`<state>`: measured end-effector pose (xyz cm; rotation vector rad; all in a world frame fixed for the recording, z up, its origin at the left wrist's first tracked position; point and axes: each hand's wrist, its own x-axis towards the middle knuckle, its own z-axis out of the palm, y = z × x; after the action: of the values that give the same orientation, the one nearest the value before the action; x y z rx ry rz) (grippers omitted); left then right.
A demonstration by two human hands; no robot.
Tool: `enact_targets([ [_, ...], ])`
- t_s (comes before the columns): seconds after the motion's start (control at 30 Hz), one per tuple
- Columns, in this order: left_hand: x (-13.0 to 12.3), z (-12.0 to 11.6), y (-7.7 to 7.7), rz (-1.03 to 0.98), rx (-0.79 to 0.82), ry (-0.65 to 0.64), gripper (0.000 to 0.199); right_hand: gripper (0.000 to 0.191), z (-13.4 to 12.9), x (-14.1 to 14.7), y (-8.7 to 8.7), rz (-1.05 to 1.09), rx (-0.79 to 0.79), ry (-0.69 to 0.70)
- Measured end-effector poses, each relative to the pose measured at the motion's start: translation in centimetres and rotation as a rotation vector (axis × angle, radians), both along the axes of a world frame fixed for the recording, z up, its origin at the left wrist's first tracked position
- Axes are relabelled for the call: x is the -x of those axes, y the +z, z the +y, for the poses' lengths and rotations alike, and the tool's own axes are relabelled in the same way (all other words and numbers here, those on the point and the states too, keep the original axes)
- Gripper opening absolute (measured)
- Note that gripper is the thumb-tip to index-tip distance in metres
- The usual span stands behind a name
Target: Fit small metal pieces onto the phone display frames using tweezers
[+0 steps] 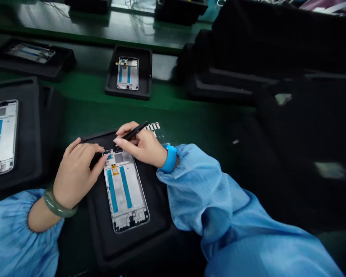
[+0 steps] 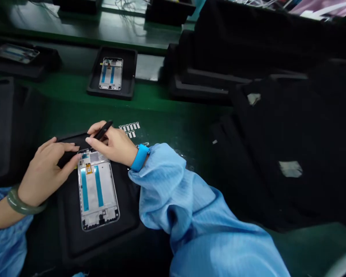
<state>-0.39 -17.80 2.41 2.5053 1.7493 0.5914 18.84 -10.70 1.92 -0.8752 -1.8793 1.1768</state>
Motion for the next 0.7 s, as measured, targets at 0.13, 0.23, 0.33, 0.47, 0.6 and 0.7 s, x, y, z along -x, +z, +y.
enact_targets([
  [0.13,-0.5,0.0,-0.3,0.011,-0.024,-0.011,0.017,0.014,-0.3,0.2,0.1,-0.082,-0.133,0.039],
  [0.23,-0.8,-0.2,-0.5,0.013,-0.049,-0.009,0.015,0.012,-0.2,0.2,0.3,-0.081,-0.19,0.03],
  [0.33,-0.8,-0.1,-0.7,-0.004,-0.057,-0.014,0.014,0.012,0.0,0.1,0.3,-0.062,-0.202,-0.002],
  [0.47,-0.7,0.2,-1.0,-0.055,-0.068,0.007,0.016,0.013,-0.1,-0.1,0.1,-0.016,-0.205,-0.048],
  [0.6,-0.7,0.4,-1.3,-0.073,-0.076,0.026,0.021,0.011,-0.5,0.1,0.0,-0.031,-0.239,-0.004],
  [0.7,-0.7,0.4,-1.4,-0.078,-0.086,0.027,0.017,0.012,-0.5,0.3,-0.2,-0.05,-0.265,0.014],
])
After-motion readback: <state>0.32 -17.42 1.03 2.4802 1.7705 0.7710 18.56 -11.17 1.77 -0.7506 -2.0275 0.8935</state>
